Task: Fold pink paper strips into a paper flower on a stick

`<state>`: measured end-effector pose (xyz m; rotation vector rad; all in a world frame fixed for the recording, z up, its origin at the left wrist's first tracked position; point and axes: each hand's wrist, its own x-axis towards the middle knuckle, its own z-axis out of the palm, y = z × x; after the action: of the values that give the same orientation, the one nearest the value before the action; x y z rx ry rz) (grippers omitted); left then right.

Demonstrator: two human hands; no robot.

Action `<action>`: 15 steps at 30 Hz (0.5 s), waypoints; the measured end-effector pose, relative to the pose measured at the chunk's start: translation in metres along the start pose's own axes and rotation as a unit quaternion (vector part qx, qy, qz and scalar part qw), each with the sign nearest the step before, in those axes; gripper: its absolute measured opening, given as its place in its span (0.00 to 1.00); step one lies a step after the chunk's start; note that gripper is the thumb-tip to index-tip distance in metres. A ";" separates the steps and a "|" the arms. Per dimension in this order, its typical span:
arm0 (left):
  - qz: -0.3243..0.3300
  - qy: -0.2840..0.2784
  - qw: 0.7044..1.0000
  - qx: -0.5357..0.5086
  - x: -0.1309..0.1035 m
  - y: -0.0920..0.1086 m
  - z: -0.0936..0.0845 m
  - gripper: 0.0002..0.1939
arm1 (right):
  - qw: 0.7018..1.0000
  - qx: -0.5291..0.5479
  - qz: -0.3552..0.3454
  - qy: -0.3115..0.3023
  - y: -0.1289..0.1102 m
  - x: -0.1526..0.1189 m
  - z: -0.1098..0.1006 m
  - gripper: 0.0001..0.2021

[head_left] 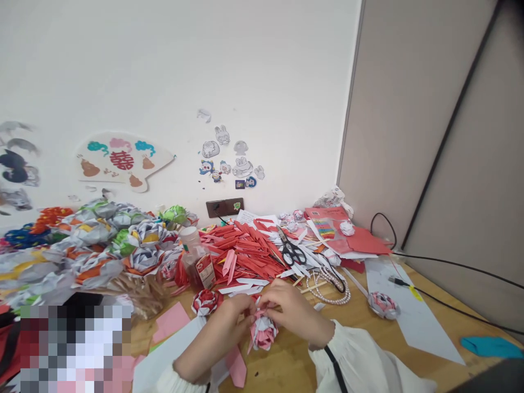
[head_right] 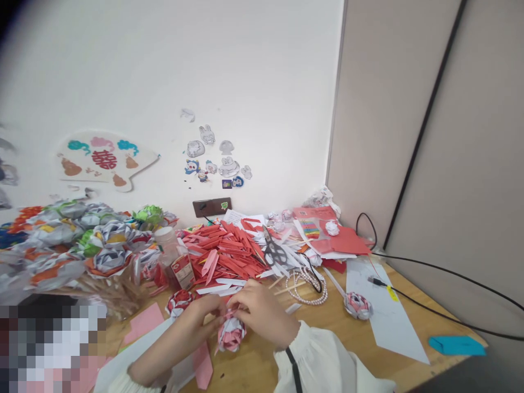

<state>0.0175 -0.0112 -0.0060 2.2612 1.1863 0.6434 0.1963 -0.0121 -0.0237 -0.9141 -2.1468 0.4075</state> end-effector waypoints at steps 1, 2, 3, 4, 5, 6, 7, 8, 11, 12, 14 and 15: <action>-0.001 0.008 1.000 0.004 0.000 -0.001 0.001 0.05 | 1.000 -0.002 -0.004 -0.008 0.001 0.000 -0.001 0.05; -0.005 0.010 1.000 0.005 0.001 -0.002 0.002 0.05 | 1.000 -0.005 -0.009 -0.014 0.003 0.000 -0.001 0.06; -0.009 0.006 1.000 0.004 0.001 -0.004 0.003 0.05 | 1.000 -0.005 -0.013 -0.020 0.004 0.000 -0.001 0.06; -0.013 -0.004 1.000 -0.001 0.002 -0.005 0.004 0.05 | 1.000 -0.004 -0.015 -0.022 0.004 0.000 0.000 0.05; -0.016 -0.016 1.000 -0.007 0.002 -0.007 0.005 0.05 | 1.000 -0.001 -0.015 -0.024 0.005 0.000 0.001 0.05; -0.018 -0.029 0.999 -0.012 0.003 -0.008 0.005 0.05 | 1.000 0.003 -0.011 -0.024 0.005 0.000 0.002 0.05; -0.018 -0.038 0.999 -0.015 0.003 -0.008 0.005 0.05 | 1.000 0.008 -0.006 -0.023 0.005 -0.001 0.003 0.05; -0.016 -0.042 0.999 -0.015 0.003 -0.008 0.005 0.05 | 1.000 0.012 -0.001 -0.022 0.005 -0.001 0.004 0.05; -0.011 -0.034 0.999 0.004 0.001 -0.003 0.005 0.06 | 0.999 0.024 0.019 -0.018 0.004 -0.002 0.009 0.05; -0.010 -0.028 0.999 0.014 0.001 -0.001 0.004 0.06 | 0.999 0.025 0.026 -0.016 0.003 -0.002 0.010 0.05; -0.012 -0.021 0.999 0.038 -0.001 0.005 0.003 0.07 | 0.999 0.020 0.036 -0.010 0.003 -0.003 0.013 0.06; -0.017 -0.020 0.998 0.049 -0.001 0.007 0.002 0.07 | 0.999 0.016 0.039 -0.007 0.003 -0.003 0.015 0.06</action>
<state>0.0222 -0.0164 -0.0030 2.3193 1.2585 0.5340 0.1885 -0.0118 -0.0368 -0.9812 -2.1166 0.4874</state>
